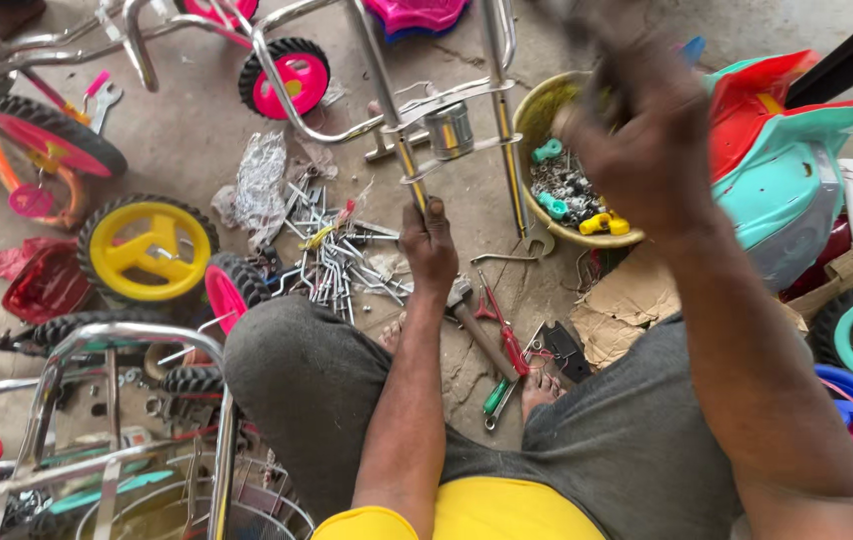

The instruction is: The person assembles a child's tricycle by attaching a metal frame to the handlebars and then installing a yellow wheel onto the axle. They use a wrench to tighten the nuts and secure the components together.

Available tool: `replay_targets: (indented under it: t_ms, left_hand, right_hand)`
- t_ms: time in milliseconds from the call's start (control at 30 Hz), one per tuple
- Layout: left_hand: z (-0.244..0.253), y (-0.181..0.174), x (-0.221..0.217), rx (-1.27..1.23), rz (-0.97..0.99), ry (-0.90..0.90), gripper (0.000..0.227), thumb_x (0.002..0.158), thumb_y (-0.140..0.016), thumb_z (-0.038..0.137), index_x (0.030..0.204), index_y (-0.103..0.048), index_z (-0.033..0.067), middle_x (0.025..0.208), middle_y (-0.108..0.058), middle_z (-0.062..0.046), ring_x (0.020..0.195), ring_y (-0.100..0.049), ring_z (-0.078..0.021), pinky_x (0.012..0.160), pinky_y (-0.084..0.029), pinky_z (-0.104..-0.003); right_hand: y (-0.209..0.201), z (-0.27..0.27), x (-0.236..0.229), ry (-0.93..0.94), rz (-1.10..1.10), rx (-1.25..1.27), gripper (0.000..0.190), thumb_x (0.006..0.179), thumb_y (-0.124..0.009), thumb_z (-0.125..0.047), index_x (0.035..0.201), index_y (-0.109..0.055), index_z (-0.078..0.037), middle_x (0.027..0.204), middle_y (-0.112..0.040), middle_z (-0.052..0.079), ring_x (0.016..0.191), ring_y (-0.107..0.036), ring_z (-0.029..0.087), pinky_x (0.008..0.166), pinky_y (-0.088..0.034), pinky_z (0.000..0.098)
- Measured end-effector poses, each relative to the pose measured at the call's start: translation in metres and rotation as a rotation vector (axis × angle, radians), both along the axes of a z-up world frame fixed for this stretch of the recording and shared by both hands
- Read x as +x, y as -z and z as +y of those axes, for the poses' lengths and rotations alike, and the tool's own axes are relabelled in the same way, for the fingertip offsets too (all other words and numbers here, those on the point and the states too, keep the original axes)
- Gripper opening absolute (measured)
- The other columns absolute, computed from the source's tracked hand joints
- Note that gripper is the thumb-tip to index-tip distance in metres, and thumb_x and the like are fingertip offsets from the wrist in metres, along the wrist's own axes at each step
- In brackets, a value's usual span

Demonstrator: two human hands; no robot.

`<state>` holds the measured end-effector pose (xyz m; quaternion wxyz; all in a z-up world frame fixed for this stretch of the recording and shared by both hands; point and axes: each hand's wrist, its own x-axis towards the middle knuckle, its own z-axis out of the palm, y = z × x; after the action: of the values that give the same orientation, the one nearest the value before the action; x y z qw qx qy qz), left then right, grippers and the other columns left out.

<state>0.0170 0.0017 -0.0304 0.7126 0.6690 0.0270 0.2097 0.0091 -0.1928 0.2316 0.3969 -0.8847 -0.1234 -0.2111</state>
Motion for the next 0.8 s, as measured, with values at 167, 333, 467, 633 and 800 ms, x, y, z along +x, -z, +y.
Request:
replay_targets:
  t_ms: [167,333,467,633,800]
  left_hand:
    - [-0.002,0.011,-0.013,0.155,-0.029,-0.042,0.032,0.111,-0.055,0.034,0.101,-0.057,0.0034,0.071,-0.053,-0.006,0.062,-0.05,-0.0172,0.057,-0.042,-0.036]
    - [-0.01,0.025,-0.026,0.199,-0.055,-0.09,0.032,0.11,-0.054,0.034,0.105,-0.06,0.0028,0.08,-0.064,-0.013,0.07,-0.063,-0.0259,0.063,-0.05,-0.041]
    - [-0.014,0.037,-0.023,0.185,-0.021,-0.07,0.033,0.11,-0.056,0.035,0.104,-0.059,0.0033,0.077,-0.063,-0.012,0.067,-0.061,-0.0253,0.062,-0.048,-0.041]
    - [-0.003,0.027,-0.018,0.185,-0.024,-0.028,0.035,0.11,-0.052,0.039,0.105,-0.059,0.0043,0.074,-0.059,-0.009,0.064,-0.058,-0.022,0.059,-0.046,-0.04]
    - [-0.005,0.02,-0.002,0.11,0.032,-0.007,0.042,0.111,-0.05,0.045,0.102,-0.058,0.0051,0.069,-0.052,-0.005,0.061,-0.049,-0.016,0.056,-0.04,-0.038]
  right_hand:
    - [0.033,0.013,0.038,0.045,-0.382,-0.037,0.02,0.094,-0.073,0.001,0.108,-0.058,-0.003,0.091,-0.052,0.01,0.075,-0.049,0.024,0.068,-0.042,0.0399]
    - [0.048,0.044,0.084,-0.138,-0.054,-0.688,0.038,0.061,-0.078,-0.016,0.098,-0.071,-0.012,0.089,-0.061,0.026,0.074,-0.064,0.042,0.063,-0.054,0.0545]
    - [0.021,0.041,0.088,-0.064,0.248,-0.342,0.02,0.093,-0.062,-0.012,0.112,-0.066,-0.006,0.106,-0.07,0.022,0.09,-0.071,0.036,0.077,-0.054,0.0459]
    - [0.039,0.063,0.079,0.045,0.461,-0.86,0.038,0.089,-0.066,-0.01,0.124,-0.068,-0.025,0.105,-0.071,0.018,0.091,-0.071,0.033,0.078,-0.055,0.0435]
    - [0.045,0.017,0.07,-0.14,0.191,-0.168,0.053,0.086,-0.073,-0.001,0.137,-0.063,-0.001,0.118,-0.071,0.012,0.1,-0.071,0.022,0.087,-0.057,0.0315]
